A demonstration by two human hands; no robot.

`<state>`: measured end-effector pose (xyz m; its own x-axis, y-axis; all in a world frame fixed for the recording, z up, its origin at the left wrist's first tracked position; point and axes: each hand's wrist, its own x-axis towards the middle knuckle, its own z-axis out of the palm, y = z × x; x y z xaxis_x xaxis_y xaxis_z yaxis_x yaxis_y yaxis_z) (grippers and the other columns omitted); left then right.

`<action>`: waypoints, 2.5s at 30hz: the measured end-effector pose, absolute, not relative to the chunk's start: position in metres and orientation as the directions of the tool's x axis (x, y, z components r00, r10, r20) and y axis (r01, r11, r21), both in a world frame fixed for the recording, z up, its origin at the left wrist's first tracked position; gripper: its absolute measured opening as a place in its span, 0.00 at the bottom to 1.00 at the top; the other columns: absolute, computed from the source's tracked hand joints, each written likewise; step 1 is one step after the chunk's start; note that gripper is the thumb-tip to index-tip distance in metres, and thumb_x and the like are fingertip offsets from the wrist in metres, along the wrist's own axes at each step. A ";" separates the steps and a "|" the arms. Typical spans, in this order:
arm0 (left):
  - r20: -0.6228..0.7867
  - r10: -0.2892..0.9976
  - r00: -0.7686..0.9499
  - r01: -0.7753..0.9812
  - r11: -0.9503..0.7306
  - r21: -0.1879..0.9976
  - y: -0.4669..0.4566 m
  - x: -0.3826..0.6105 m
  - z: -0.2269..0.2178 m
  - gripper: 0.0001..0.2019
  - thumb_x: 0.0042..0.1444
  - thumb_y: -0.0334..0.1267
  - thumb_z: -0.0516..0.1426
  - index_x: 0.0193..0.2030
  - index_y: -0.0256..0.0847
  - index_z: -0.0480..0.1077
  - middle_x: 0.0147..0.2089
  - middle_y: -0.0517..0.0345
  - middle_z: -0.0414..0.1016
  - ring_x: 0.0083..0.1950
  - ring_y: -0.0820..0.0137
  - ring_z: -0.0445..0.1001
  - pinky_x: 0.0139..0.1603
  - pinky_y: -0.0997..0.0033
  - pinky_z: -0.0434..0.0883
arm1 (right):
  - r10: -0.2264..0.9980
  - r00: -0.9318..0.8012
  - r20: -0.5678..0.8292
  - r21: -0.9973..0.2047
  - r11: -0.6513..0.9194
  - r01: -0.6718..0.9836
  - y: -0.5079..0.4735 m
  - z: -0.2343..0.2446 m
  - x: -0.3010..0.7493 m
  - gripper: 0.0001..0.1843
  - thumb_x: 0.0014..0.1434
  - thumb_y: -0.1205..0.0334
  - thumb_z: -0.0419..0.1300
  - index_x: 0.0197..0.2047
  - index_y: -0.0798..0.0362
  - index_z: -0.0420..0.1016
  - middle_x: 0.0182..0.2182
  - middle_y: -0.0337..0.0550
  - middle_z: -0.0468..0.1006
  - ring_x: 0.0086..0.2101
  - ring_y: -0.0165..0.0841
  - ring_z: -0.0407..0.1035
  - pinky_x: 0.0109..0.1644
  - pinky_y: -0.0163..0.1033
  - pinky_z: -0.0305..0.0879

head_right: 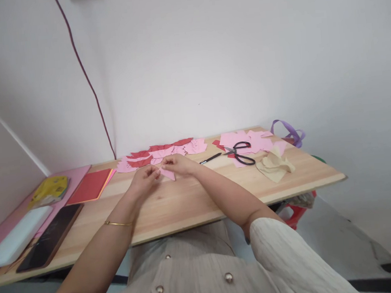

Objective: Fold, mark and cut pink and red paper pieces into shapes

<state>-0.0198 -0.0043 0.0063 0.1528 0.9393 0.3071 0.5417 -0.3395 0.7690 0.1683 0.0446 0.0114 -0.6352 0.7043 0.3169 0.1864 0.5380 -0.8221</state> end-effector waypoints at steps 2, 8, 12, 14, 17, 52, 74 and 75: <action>0.270 0.954 0.132 0.495 -0.299 0.816 -0.004 -0.021 0.006 0.09 0.50 0.40 0.56 0.23 0.39 0.66 0.24 0.61 0.69 0.26 0.72 0.64 0.31 0.71 0.60 | 0.705 -0.647 0.291 -0.852 0.499 0.161 0.046 0.010 0.169 0.09 0.56 0.59 0.57 0.34 0.56 0.72 0.29 0.39 0.72 0.32 0.29 0.65 0.40 0.35 0.60; 0.274 0.947 0.166 0.382 -0.318 0.868 -0.003 -0.019 0.005 0.11 0.52 0.45 0.56 0.30 0.38 0.71 0.29 0.59 0.71 0.32 0.70 0.67 0.36 0.71 0.62 | 0.723 -0.586 0.366 -0.865 0.496 0.072 0.050 0.004 0.168 0.12 0.51 0.57 0.62 0.37 0.54 0.68 0.29 0.37 0.70 0.31 0.28 0.64 0.36 0.34 0.62; 0.376 0.916 0.140 0.368 -0.400 0.839 -0.004 -0.014 0.003 0.11 0.52 0.45 0.57 0.31 0.39 0.70 0.30 0.59 0.70 0.33 0.70 0.66 0.37 0.71 0.63 | 0.703 -0.593 0.393 -0.826 0.553 0.108 0.047 0.003 0.164 0.13 0.52 0.54 0.62 0.35 0.54 0.68 0.30 0.38 0.70 0.31 0.28 0.64 0.36 0.34 0.61; 0.402 0.909 0.108 0.395 -0.410 0.822 -0.004 -0.013 0.003 0.11 0.52 0.45 0.57 0.27 0.39 0.68 0.26 0.61 0.67 0.30 0.72 0.63 0.33 0.72 0.61 | 0.693 -0.614 0.378 -0.806 0.573 0.150 0.044 0.005 0.164 0.13 0.54 0.53 0.60 0.35 0.55 0.69 0.29 0.38 0.70 0.30 0.28 0.64 0.35 0.34 0.60; 0.392 0.917 0.070 0.371 -0.388 0.844 -0.004 -0.013 0.003 0.12 0.52 0.45 0.57 0.25 0.39 0.66 0.24 0.63 0.64 0.27 0.73 0.61 0.31 0.72 0.59 | 0.670 -0.662 0.337 -0.771 0.600 0.214 0.041 0.011 0.165 0.14 0.57 0.52 0.57 0.32 0.56 0.70 0.27 0.38 0.70 0.29 0.28 0.62 0.35 0.33 0.58; 0.309 0.948 -0.078 0.024 -0.308 0.951 -0.003 -0.006 0.000 0.15 0.50 0.46 0.59 0.22 0.40 0.61 0.21 0.66 0.59 0.25 0.76 0.59 0.31 0.73 0.62 | 0.636 -0.705 0.315 -0.782 0.595 0.188 0.042 0.020 0.175 0.16 0.61 0.49 0.51 0.32 0.54 0.64 0.26 0.35 0.62 0.29 0.28 0.57 0.36 0.34 0.55; 0.303 0.951 -0.058 0.298 -0.273 0.915 0.001 -0.015 -0.004 0.14 0.48 0.45 0.59 0.19 0.38 0.65 0.20 0.64 0.62 0.24 0.75 0.59 0.27 0.73 0.58 | 0.745 -0.647 0.163 -0.909 0.368 0.195 0.036 0.010 0.166 0.21 0.53 0.43 0.58 0.27 0.56 0.68 0.24 0.35 0.66 0.26 0.26 0.59 0.32 0.33 0.56; 0.313 0.948 -0.051 0.324 -0.281 0.903 0.001 -0.015 -0.004 0.14 0.48 0.44 0.59 0.19 0.38 0.66 0.20 0.64 0.63 0.24 0.75 0.60 0.27 0.74 0.58 | 0.757 -0.627 0.184 -0.907 0.377 0.188 0.035 0.011 0.164 0.21 0.52 0.43 0.59 0.27 0.55 0.67 0.23 0.35 0.65 0.26 0.26 0.58 0.31 0.33 0.55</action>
<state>-0.0147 0.0010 -0.0043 -0.0508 0.9483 0.3132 0.3238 -0.2810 0.9034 0.1640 0.0348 0.0105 -0.6274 0.7567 0.1840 0.1883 0.3766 -0.9070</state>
